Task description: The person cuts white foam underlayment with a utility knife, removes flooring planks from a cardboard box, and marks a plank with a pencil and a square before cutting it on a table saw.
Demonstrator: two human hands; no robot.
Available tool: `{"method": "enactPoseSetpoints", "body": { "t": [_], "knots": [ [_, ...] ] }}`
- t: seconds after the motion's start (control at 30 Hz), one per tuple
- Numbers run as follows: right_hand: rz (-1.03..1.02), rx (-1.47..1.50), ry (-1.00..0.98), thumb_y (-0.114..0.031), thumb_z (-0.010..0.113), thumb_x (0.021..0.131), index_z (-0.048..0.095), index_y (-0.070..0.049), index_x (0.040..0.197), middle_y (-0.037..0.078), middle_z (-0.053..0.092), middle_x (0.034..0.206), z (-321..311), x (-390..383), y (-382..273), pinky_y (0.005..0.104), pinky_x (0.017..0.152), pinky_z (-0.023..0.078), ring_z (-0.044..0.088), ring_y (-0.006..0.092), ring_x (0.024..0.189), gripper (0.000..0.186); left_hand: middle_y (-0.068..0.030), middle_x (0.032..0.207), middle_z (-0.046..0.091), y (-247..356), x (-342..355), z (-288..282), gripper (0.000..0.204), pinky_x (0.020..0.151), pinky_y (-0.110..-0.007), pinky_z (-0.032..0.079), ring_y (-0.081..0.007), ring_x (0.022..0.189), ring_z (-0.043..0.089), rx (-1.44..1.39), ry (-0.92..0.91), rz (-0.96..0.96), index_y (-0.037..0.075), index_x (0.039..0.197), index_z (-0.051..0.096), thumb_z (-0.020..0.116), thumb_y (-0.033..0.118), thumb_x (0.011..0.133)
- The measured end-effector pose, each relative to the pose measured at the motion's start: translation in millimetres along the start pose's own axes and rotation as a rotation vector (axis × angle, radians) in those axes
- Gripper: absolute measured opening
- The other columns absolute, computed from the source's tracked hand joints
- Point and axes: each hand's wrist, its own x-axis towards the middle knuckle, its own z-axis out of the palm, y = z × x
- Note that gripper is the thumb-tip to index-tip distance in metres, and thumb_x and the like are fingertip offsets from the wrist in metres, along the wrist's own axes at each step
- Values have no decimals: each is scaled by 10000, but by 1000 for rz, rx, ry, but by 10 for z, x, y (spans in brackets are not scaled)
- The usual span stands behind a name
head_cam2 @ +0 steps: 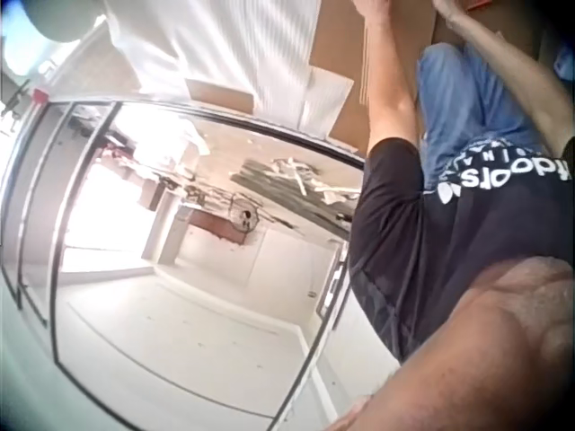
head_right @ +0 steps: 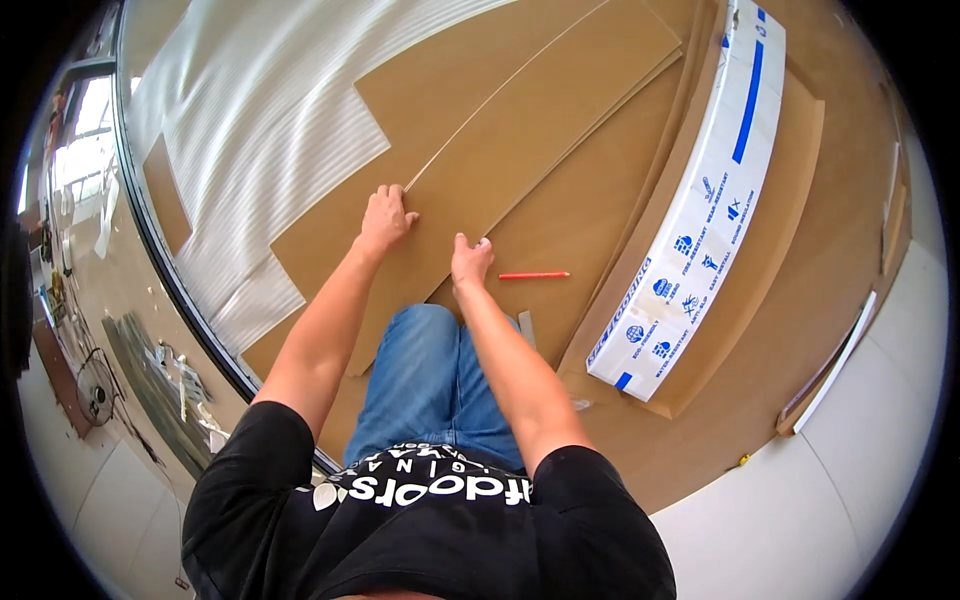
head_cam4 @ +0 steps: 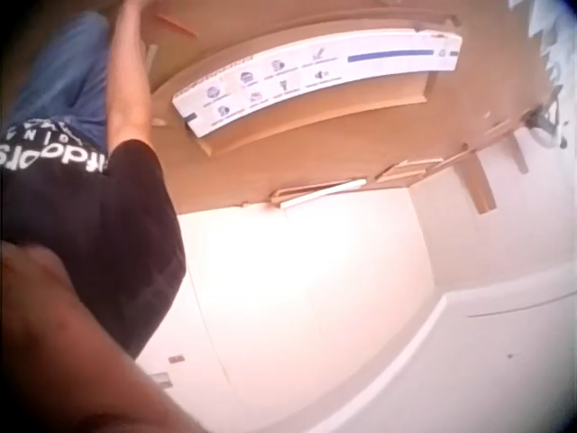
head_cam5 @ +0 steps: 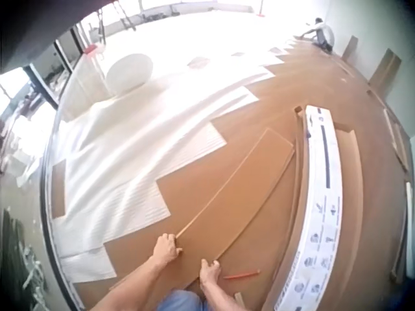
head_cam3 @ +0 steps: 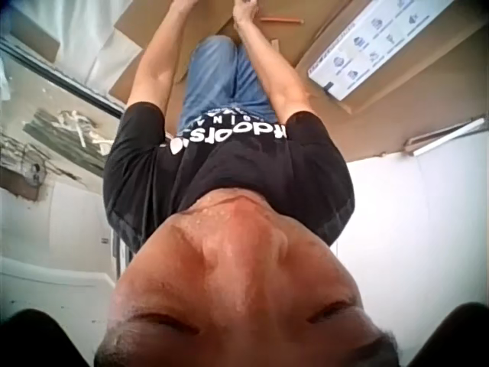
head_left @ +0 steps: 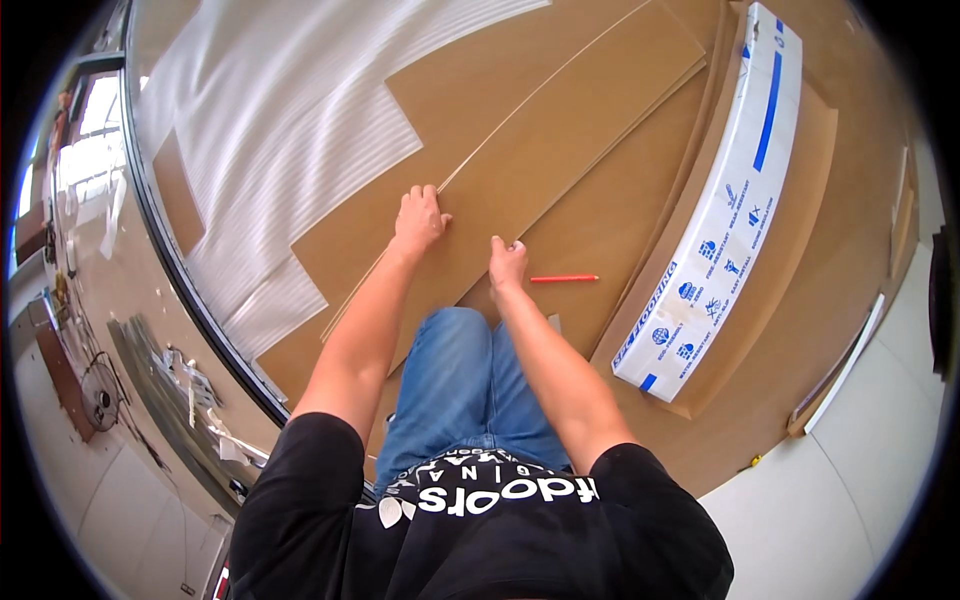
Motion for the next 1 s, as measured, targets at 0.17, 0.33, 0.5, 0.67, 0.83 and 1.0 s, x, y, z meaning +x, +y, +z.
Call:
{"method": "enactPoseSetpoints", "body": {
  "t": [0.17,0.33,0.5,0.67,0.83,1.0],
  "knots": [
    [64,150,-6,-345,715,849,603,135,1129,230,676,1016,53,-96,24,423,854,518,643,295,928,567,-221,1187,583,8,-94,101,495,968,-479,510,-410,1115,580,-42,83,-97,-2,1152,579,803,328,860],
    [80,348,13,-256,667,842,507,35,835,58,546,784,82,-35,46,359,667,433,472,154,741,333,-213,1180,584,52,59,65,449,987,-504,479,-400,1153,549,-179,96,-217,10,1148,604,694,406,956],
    [96,744,13,-152,561,936,480,-177,780,-70,382,631,86,35,61,264,435,237,332,53,491,178,-244,1147,615,39,200,-104,475,965,-500,481,-421,1119,575,-234,-68,-193,10,1118,629,588,470,1011],
    [228,912,-239,-235,592,970,583,-160,915,-33,523,745,91,-99,-100,289,562,391,488,104,637,93,-293,1098,689,119,34,-462,601,951,-506,498,-476,1083,631,-444,-124,-259,13,1126,667,438,564,1052],
    [427,970,-359,-479,615,998,645,-126,988,-10,586,786,-156,-675,-477,357,803,511,572,129,768,354,-252,936,728,335,-437,-1114,537,819,-555,550,-474,907,691,-197,21,-211,61,1045,647,396,536,1074],
    [-15,1182,-1174,-605,561,1001,643,-121,1235,9,656,1098,-1420,422,-1043,419,1029,471,603,185,1027,543,-234,828,725,1405,-758,-2461,510,752,-519,569,-437,819,713,-162,162,-55,51,994,643,423,503,1077]
  ]
}}
